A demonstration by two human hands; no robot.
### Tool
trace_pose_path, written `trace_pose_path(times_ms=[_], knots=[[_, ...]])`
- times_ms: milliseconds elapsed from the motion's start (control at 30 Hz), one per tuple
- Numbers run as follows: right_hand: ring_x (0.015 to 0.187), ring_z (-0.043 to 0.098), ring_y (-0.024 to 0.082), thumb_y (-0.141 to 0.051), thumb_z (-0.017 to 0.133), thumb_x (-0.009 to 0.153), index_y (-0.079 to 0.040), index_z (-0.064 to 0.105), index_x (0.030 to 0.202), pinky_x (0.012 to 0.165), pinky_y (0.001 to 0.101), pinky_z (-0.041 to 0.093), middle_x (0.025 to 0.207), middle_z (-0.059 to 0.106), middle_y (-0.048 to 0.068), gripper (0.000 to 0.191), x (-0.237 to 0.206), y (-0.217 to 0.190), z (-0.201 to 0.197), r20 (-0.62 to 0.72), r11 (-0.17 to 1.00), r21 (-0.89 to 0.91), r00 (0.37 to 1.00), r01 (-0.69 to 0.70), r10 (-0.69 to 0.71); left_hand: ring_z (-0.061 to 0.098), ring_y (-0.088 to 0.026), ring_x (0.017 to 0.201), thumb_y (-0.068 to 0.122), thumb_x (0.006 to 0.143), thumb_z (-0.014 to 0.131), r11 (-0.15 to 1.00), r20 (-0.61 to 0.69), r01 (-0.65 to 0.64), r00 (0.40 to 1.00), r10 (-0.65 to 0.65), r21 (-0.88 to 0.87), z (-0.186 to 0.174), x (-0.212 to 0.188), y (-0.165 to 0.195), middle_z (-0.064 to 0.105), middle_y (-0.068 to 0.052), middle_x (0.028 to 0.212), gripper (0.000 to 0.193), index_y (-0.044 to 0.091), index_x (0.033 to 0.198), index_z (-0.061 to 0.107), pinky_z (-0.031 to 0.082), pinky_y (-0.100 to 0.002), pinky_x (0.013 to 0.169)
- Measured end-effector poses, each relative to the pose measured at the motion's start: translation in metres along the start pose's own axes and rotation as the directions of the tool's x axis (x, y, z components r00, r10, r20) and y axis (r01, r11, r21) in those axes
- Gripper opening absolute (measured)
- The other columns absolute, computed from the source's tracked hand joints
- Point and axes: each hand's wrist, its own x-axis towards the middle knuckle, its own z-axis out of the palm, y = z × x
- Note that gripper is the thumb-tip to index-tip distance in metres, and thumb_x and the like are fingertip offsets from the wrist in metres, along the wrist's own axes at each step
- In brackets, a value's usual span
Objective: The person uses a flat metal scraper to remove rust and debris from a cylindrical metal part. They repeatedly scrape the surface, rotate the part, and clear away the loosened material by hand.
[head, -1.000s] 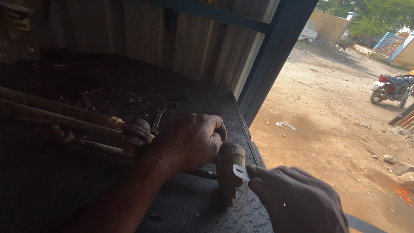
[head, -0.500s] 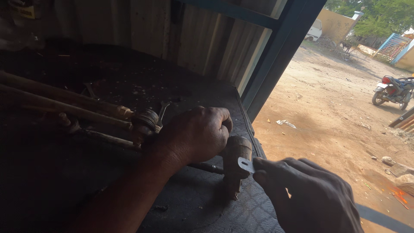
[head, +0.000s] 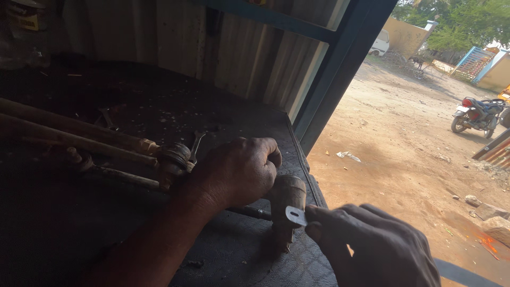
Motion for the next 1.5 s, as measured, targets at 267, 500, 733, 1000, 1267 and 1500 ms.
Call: trace_pose_path(times_ms=[267, 500, 733, 1000, 1267, 1500], knots=[[0.079, 0.076, 0.008, -0.035, 0.079, 0.087, -0.028, 0.085, 0.107, 0.069, 0.0317, 0.058, 0.084, 0.083, -0.01, 0.022, 0.004, -0.005, -0.001, -0.004, 0.992, -0.04, 0.993, -0.117, 0.117, 0.076, -0.024, 0.096, 0.022, 0.09, 0.056, 0.999, 0.021, 0.034, 0.999, -0.035, 0.023, 0.001, 0.001, 0.001, 0.078, -0.008, 0.101, 0.027, 0.014, 0.111, 0.069, 0.058, -0.043, 0.092], [0.075, 0.078, 0.015, -0.026, 0.078, 0.089, -0.023, 0.086, 0.105, 0.069, 0.0356, 0.06, 0.083, 0.08, -0.002, 0.018, 0.006, -0.006, -0.004, -0.033, 0.98, -0.053, 0.981, -0.193, 0.191, 0.078, -0.024, 0.094, 0.024, 0.092, 0.056, 0.998, 0.03, 0.061, 0.998, -0.062, 0.003, -0.001, -0.001, 0.002, 0.08, -0.009, 0.101, 0.026, 0.014, 0.111, 0.071, 0.059, -0.042, 0.092], [0.075, 0.074, 0.011, -0.028, 0.08, 0.085, -0.021, 0.082, 0.109, 0.063, 0.0305, 0.06, 0.081, 0.08, -0.004, 0.025, -0.005, -0.003, 0.002, -0.055, 0.994, 0.107, 0.998, -0.029, 0.035, 0.075, -0.025, 0.099, 0.019, 0.087, 0.055, 0.999, -0.003, 0.04, 0.999, -0.04, 0.034, 0.0, -0.001, 0.001, 0.078, -0.009, 0.105, 0.029, 0.014, 0.111, 0.072, 0.056, -0.044, 0.093], [0.076, 0.08, 0.012, -0.026, 0.078, 0.088, -0.016, 0.081, 0.111, 0.066, 0.0304, 0.061, 0.083, 0.08, -0.001, 0.025, -0.008, -0.004, 0.011, -0.135, 0.992, 0.124, 0.991, 0.034, -0.017, 0.075, -0.026, 0.102, 0.018, 0.085, 0.057, 1.0, -0.025, -0.013, 1.0, 0.013, -0.016, 0.003, 0.003, -0.005, 0.078, -0.01, 0.106, 0.031, 0.013, 0.111, 0.072, 0.056, -0.042, 0.094], [0.067, 0.073, 0.013, -0.028, 0.078, 0.09, -0.02, 0.085, 0.112, 0.058, 0.0323, 0.058, 0.077, 0.076, 0.001, 0.025, -0.006, -0.007, 0.018, -0.004, 0.929, 0.142, 0.938, -0.342, 0.346, 0.077, -0.023, 0.101, 0.019, 0.088, 0.054, 1.0, 0.011, 0.01, 1.0, -0.01, 0.011, 0.004, 0.004, -0.003, 0.078, -0.009, 0.107, 0.031, 0.012, 0.116, 0.069, 0.058, -0.04, 0.095], [0.068, 0.073, 0.013, -0.025, 0.075, 0.094, -0.017, 0.084, 0.115, 0.058, 0.0296, 0.058, 0.081, 0.082, 0.001, 0.023, -0.011, -0.003, 0.032, -0.141, 0.939, 0.261, 0.953, -0.224, 0.267, 0.076, -0.023, 0.1, 0.017, 0.088, 0.054, 0.999, -0.036, 0.027, 0.999, -0.026, 0.028, 0.005, 0.002, -0.001, 0.078, -0.009, 0.107, 0.031, 0.014, 0.112, 0.073, 0.057, -0.041, 0.095]])
